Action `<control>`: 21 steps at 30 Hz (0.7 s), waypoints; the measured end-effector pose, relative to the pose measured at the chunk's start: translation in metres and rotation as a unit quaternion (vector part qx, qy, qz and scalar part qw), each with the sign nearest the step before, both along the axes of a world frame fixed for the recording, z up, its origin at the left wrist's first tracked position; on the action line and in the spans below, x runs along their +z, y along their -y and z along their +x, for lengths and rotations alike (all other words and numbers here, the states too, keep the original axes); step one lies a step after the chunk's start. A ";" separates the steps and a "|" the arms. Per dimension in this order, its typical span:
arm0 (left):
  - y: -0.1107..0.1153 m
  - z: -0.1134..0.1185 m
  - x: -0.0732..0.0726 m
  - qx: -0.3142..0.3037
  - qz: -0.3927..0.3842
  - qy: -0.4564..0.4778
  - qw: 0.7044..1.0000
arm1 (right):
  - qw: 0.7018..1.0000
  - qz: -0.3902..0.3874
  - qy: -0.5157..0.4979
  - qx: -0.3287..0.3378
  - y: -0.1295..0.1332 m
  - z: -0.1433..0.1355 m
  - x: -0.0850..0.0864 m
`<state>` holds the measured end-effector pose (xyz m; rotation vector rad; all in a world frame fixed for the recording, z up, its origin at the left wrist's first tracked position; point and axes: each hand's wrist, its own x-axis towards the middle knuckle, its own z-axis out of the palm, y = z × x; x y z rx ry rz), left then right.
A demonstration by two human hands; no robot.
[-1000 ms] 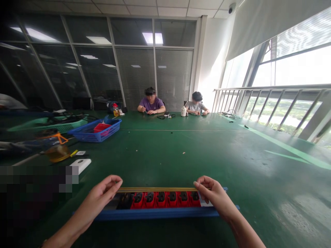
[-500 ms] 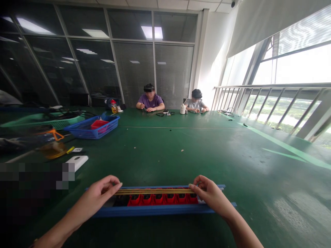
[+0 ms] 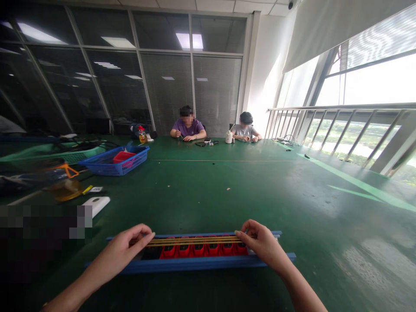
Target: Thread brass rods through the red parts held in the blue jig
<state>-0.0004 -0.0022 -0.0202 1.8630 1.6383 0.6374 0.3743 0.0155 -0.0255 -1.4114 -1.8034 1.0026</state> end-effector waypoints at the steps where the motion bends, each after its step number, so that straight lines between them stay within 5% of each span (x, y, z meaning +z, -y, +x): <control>1: 0.000 0.000 0.000 -0.001 -0.001 0.001 1.000 | 1.000 0.003 0.004 -0.001 0.000 0.000 -0.001; 15: 0.004 0.003 0.005 -0.025 0.026 0.009 0.999 | 0.999 0.028 -0.014 -0.010 0.000 -0.002 -0.008; 21: -0.003 0.001 0.030 -0.072 0.117 -0.117 0.984 | 0.997 0.061 0.038 -0.014 0.001 -0.004 -0.009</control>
